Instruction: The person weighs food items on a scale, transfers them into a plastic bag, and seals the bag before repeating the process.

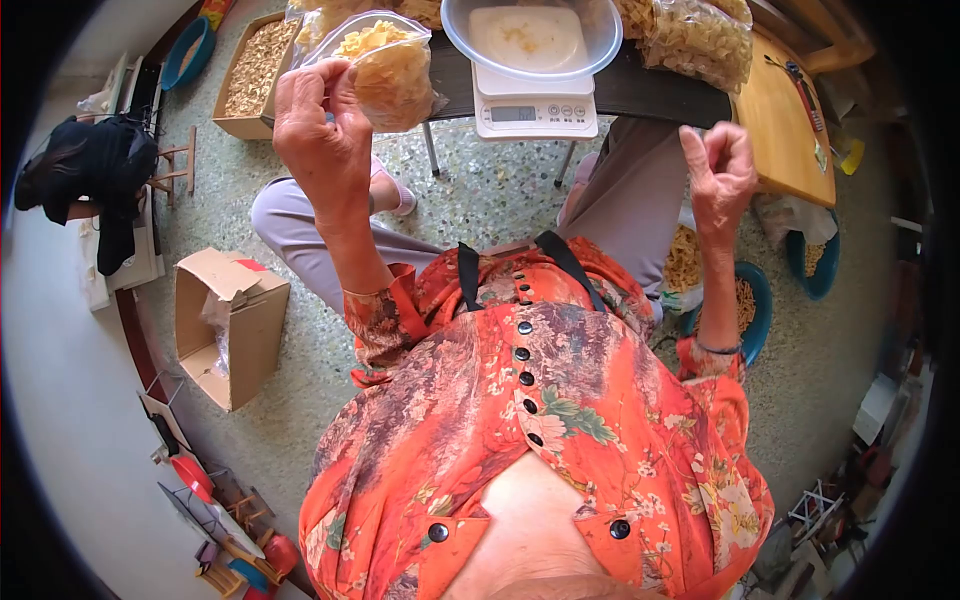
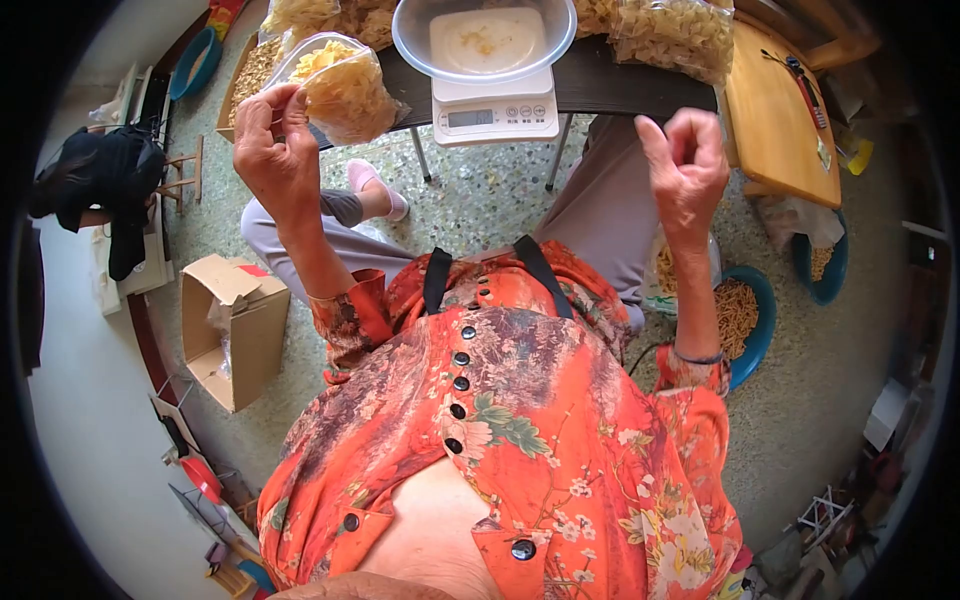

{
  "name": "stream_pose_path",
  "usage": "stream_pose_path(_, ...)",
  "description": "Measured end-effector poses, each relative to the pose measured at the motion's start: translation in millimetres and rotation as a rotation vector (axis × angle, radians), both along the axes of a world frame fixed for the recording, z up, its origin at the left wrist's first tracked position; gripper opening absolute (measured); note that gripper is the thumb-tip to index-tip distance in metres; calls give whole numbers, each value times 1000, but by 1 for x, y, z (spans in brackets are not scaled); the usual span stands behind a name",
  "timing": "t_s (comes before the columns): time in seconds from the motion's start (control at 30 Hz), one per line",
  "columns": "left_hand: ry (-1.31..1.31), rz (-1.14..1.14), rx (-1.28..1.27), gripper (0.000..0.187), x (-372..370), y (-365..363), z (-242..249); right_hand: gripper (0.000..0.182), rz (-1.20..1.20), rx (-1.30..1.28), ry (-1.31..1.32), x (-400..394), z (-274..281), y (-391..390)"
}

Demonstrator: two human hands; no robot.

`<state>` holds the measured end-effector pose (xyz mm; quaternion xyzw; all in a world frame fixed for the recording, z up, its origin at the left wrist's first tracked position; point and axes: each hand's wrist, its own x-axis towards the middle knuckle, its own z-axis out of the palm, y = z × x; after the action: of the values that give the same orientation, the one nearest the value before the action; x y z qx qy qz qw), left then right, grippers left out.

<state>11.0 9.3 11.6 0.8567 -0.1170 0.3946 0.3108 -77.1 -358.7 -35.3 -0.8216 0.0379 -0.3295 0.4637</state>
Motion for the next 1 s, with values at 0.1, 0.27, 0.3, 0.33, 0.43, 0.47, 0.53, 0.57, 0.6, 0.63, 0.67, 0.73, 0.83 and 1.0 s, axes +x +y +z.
stream_pose_path(0.1, 22, -5, -36, 5, -4, -3, 2, 33, -199, -3, 320, -43, -91, -56)
stream_pose_path(0.27, -24, 35, 76, 8, 1, 18, -3, 28, -411, 656, 541, -142, -258, -85)
stream_pose_path(0.3, -38, 36, 99, 8, 3, 20, -5, 25, -432, 751, 528, -159, -276, -84)
stream_pose_path(0.33, -18, 81, 120, 7, 3, 20, -2, 20, -434, 711, 592, -170, -291, -79)
stream_pose_path(0.43, -22, 96, 130, 8, 12, 28, -6, 21, -460, 660, 740, -183, -302, -63)
stream_pose_path(0.47, -18, 66, 77, 9, 12, 27, -6, 21, -484, 716, 733, -186, -306, -59)
stream_pose_path(0.53, 33, 71, 44, 9, 10, 31, -6, 22, -540, 770, 729, -197, -313, -62)
stream_pose_path(0.57, 71, 90, -3, 10, 7, 28, -6, 20, -522, 856, 732, -203, -314, -66)
stream_pose_path(0.6, 84, 75, -31, 11, 6, 29, -7, 18, -496, 945, 731, -209, -316, -69)
stream_pose_path(0.63, 88, 66, -47, 11, 9, 31, -7, 18, -512, 959, 733, -205, -318, -66)
stream_pose_path(0.67, 97, 54, -45, 11, 10, 33, -7, 14, -593, 878, 684, -203, -315, -68)
stream_pose_path(0.73, 100, 87, -28, 13, 13, 37, -7, 13, -675, 801, 637, -198, -322, -80)
stream_pose_path(0.83, 98, 74, -42, 14, 23, 44, -9, 29, -687, 629, 640, -191, -338, -118)
stream_pose_path(1.0, 121, 102, -64, 18, 33, 64, -8, 61, -600, -189, 960, -168, -346, -161)
